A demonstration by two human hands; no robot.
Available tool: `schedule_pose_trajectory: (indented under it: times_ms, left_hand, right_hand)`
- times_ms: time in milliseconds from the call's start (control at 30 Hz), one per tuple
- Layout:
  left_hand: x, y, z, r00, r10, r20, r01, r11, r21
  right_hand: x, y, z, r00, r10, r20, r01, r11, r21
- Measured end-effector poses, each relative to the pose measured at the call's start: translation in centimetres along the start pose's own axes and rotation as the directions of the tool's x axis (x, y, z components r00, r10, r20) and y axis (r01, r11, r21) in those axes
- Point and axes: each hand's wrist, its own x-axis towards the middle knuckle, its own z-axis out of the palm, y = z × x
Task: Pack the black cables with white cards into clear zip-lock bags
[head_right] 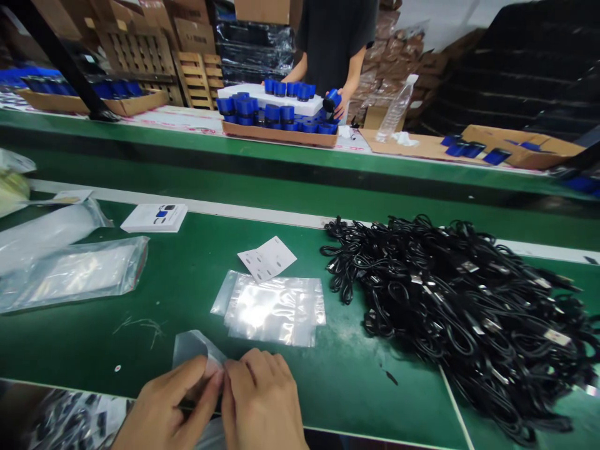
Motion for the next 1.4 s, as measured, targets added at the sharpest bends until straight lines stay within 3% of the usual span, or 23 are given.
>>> schedule_pose_trajectory:
  times_ms: [133,300,433,533,600,667,767,867,900,967,1067,1133,1200,1300,1400]
  left_hand:
    - [0.4,-0.1,0.1,1.0,-0.014,0.003,0.014,1.0,-0.004]
    - [0.1,-0.2,0.0,0.999,-0.054,0.002,0.054,0.996,-0.074]
    - [-0.2,-0.2,0.3,0.972,-0.235,-0.011,0.229,0.955,-0.189]
    - [-0.1,-0.3,0.5,0.903,-0.425,0.068,0.416,0.821,-0.39]
    - [0.0,-0.3,0.5,0.853,-0.498,0.157,0.501,0.696,-0.514]
    - [0.2,-0.2,0.4,0.809,-0.548,0.213,0.552,0.583,-0.596]
    - [0.5,0.1,0.0,0.77,-0.599,0.22,0.564,0.476,-0.675]
    - [1.0,0.4,-0.5,0.752,-0.626,0.206,0.547,0.419,-0.725]
    - [1.2,0.5,-0.7,0.74,-0.639,0.208,0.547,0.393,-0.739]
    - [1.5,0.7,-1.0,0.713,-0.671,0.203,0.542,0.343,-0.768]
    - [1.7,0.7,-1.2,0.671,-0.721,0.17,0.529,0.306,-0.792]
    - [1.5,0.6,-1.2,0.676,-0.726,0.13,0.52,0.343,-0.782]
    - [1.3,0.3,-1.1,0.727,-0.686,0.036,0.492,0.484,-0.724]
    - [0.9,-0.4,-1.1,0.829,-0.523,-0.199,0.383,0.79,-0.48]
    - [1.0,-1.0,-1.2,0.832,-0.395,-0.39,0.332,0.917,-0.222]
  right_hand:
    - [0.3,-0.5,0.6,0.998,-0.054,-0.024,0.049,0.984,-0.173]
    - [1.2,-0.3,0.4,0.981,0.129,-0.147,-0.161,0.961,-0.223]
    - [2.2,-0.2,-1.9,0.979,0.204,-0.011,-0.204,0.975,-0.091]
    - [4.2,0.4,-3.3,0.986,0.164,-0.003,-0.164,0.984,-0.07]
    - [6.1,1.4,-3.3,0.992,0.11,-0.06,-0.121,0.965,-0.234]
    - [8.0,2.7,-2.8,0.994,0.083,-0.068,-0.102,0.926,-0.363]
    - [9.3,3.6,-2.6,0.995,0.062,-0.081,-0.088,0.924,-0.373]
    - [7.7,2.3,-4.3,0.987,0.037,-0.154,-0.071,0.973,-0.219]
    - [6.8,1.5,-5.0,0.981,0.069,-0.184,-0.075,0.997,-0.027]
    - [4.6,0.1,-6.3,0.98,0.195,-0.04,-0.181,0.956,0.232]
    - [2.1,-1.0,-6.3,0.96,0.217,0.179,-0.266,0.905,0.331]
    - [1.2,-1.0,-5.3,0.929,0.233,0.289,-0.327,0.882,0.339]
    - [0.9,-0.8,-4.1,0.907,0.262,0.329,-0.375,0.86,0.346]
    - [0.9,-1.2,-2.6,0.933,0.275,0.231,-0.351,0.838,0.419]
    - [0.5,-1.9,-1.1,0.936,0.332,0.115,-0.337,0.758,0.558]
